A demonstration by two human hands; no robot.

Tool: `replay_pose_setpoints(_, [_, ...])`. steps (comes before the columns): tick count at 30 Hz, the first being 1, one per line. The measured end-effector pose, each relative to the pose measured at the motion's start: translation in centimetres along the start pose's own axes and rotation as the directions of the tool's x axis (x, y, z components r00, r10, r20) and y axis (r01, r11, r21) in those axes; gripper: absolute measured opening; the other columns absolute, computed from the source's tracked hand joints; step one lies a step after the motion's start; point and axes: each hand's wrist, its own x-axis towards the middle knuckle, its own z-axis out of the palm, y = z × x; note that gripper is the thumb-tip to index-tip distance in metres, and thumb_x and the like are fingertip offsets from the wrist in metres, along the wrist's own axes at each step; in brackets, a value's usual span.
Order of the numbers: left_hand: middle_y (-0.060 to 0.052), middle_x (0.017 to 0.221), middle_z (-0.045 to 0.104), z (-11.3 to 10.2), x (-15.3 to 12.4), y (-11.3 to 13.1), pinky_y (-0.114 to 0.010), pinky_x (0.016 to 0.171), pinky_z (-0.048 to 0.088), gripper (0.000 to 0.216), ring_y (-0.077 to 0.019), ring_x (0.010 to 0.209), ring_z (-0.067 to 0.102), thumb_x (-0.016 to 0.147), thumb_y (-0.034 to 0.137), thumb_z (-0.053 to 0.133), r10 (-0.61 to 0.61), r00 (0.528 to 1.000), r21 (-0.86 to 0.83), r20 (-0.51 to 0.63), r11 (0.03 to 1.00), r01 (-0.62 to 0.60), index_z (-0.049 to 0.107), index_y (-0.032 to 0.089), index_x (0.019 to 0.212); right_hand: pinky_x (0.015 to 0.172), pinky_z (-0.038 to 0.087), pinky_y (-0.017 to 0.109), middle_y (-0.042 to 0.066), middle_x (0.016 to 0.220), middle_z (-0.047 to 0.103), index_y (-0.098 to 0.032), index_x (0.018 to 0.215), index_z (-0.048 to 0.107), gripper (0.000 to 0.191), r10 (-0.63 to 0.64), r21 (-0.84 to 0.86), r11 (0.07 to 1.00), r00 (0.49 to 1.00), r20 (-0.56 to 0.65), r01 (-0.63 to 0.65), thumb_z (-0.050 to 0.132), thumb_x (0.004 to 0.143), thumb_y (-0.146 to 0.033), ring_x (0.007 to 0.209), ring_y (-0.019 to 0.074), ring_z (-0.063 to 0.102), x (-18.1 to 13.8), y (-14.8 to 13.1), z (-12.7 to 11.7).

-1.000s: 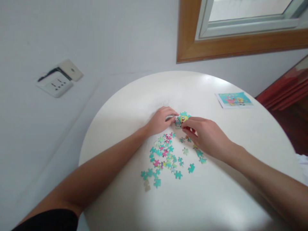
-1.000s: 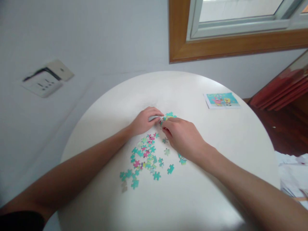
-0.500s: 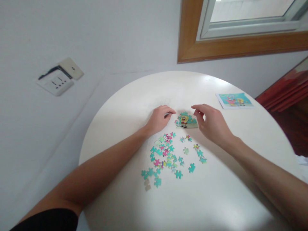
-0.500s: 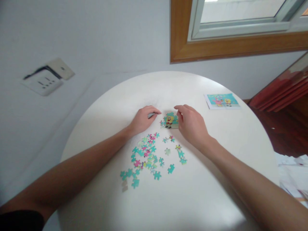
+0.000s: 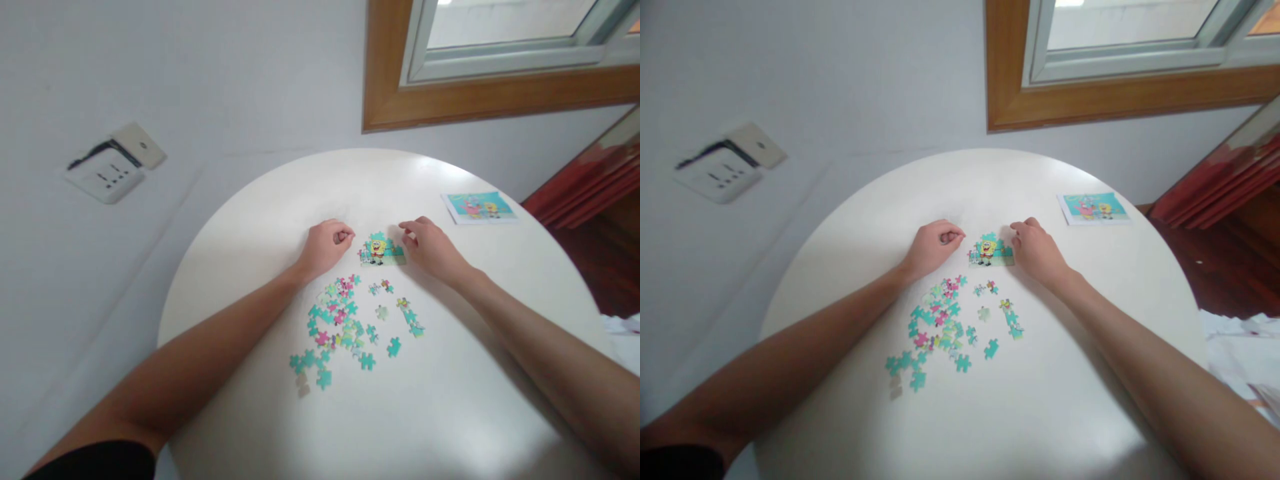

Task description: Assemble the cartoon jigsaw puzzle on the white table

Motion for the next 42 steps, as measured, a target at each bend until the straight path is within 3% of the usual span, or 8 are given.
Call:
replay_pose_setpoints(12, [0.0, 0.078, 0.066, 0.0, 0.0, 0.1, -0.025, 0.068, 0.044, 0.011, -0.0116, 0.07, 0.056, 0.083, 0.013, 0.064, 0.001, 1.0, -0.012, 0.029, 1.0, 0.0, 0.074, 0.018, 0.085, 0.087, 0.048, 0.041, 0.018, 0.121, 0.061, -0.012, 0.12, 0.068, 0.043, -0.015, 0.067, 0.998, 0.997, -0.078, 0.02, 0.041, 0.087, -0.008, 0.096, 0.0282, 0.065, -0.1, 0.1, 1.0])
replay_pose_setpoints(22, [0.0, 0.077, 0.066, 0.0, 0.0, 0.0, -0.025, 0.066, 0.043, 0.01, -0.0115, 0.068, 0.055, 0.084, 0.014, 0.064, 0.018, 0.999, -0.02, 0.029, 1.0, -0.018, 0.073, 0.018, 0.084, 0.084, 0.05, 0.042, 0.017, 0.116, 0.062, -0.015, 0.115, 0.07, 0.04, -0.015, 0.092, 0.995, 0.996, -0.091, 0.023, 0.04, 0.088, -0.012, 0.093, 0.0262, 0.063, -0.3, -0.2, 0.7])
replay_pose_setpoints(29, [0.0, 0.075, 0.064, -0.1, 0.0, 0.1, -0.024, 0.065, 0.043, 0.009, -0.0114, 0.067, 0.054, 0.083, 0.013, 0.065, 0.028, 0.999, -0.025, 0.031, 0.999, -0.027, 0.073, 0.017, 0.083, 0.083, 0.05, 0.04, 0.017, 0.116, 0.064, -0.014, 0.115, 0.071, 0.036, 0.006, 0.138, 0.99, 0.999, -0.047, 0.001, 0.047, 0.087, -0.015, 0.08, 0.0204, 0.062, 0.1, 0.1, 0.1])
replay_pose_setpoints(32, [0.0, 0.074, 0.063, -0.1, 0.1, 0.1, -0.025, 0.066, 0.043, 0.008, -0.0114, 0.067, 0.055, 0.083, 0.014, 0.065, 0.032, 0.999, -0.026, 0.03, 0.999, -0.031, 0.073, 0.017, 0.084, 0.076, 0.049, 0.035, 0.012, 0.104, 0.068, -0.014, 0.108, 0.073, 0.029, -0.046, 0.224, 0.974, 0.998, 0.051, 0.033, 0.054, 0.086, -0.017, 0.073, 0.0174, 0.061, 0.0, -0.4, -1.5])
replay_pose_setpoints(34, [0.0, 0.074, 0.063, 0.0, 0.1, 0.1, -0.025, 0.066, 0.043, 0.009, -0.0115, 0.067, 0.055, 0.083, 0.014, 0.065, 0.033, 0.999, -0.028, 0.031, 0.999, -0.033, 0.073, 0.017, 0.083, 0.073, 0.048, 0.032, 0.008, 0.096, 0.069, -0.017, 0.101, 0.073, 0.022, -0.199, 0.294, 0.945, 0.965, 0.171, 0.142, 0.059, 0.085, -0.018, 0.073, 0.0166, 0.06, -0.6, -1.4, -2.7])
replay_pose_setpoints(37, [0.0, 0.074, 0.063, 0.0, 0.1, 0.1, -0.025, 0.065, 0.044, 0.009, -0.0116, 0.067, 0.055, 0.083, 0.014, 0.064, 0.035, 0.999, -0.03, 0.029, 0.999, -0.035, 0.073, 0.017, 0.083, 0.072, 0.046, 0.03, 0.004, 0.094, 0.069, -0.021, 0.094, 0.072, 0.016, -0.407, 0.349, 0.891, 0.85, 0.335, 0.29, 0.065, 0.081, -0.015, 0.078, 0.016, 0.06, -2.0, -3.2, -3.9])
replay_pose_setpoints(39, [0.0, 0.073, 0.063, 0.0, 0.1, 0.1, -0.025, 0.066, 0.044, 0.009, -0.0118, 0.067, 0.055, 0.083, 0.015, 0.064, 0.038, 0.999, -0.029, 0.028, 0.999, -0.037, 0.072, 0.017, 0.083, 0.07, 0.044, 0.029, 0.004, 0.096, 0.067, -0.021, 0.088, 0.07, 0.016, -0.445, 0.325, 0.886, 0.805, 0.393, 0.331, 0.067, 0.078, -0.01, 0.078, 0.0155, 0.059, -2.9, -4.3, -4.1])
replay_pose_setpoints(42, [0.0, 0.074, 0.063, -0.1, 0.1, 0.1, -0.025, 0.066, 0.044, 0.009, -0.0119, 0.067, 0.055, 0.084, 0.015, 0.063, 0.039, 0.999, -0.023, 0.031, 0.999, -0.038, 0.072, 0.017, 0.083, 0.067, 0.041, 0.028, 0.004, 0.091, 0.065, -0.019, 0.077, 0.063, 0.018, -0.431, 0.261, 0.9, 0.8, 0.418, 0.348, 0.063, 0.074, -0.002, 0.075, 0.0145, 0.057, -3.6, -5.1, -3.7])
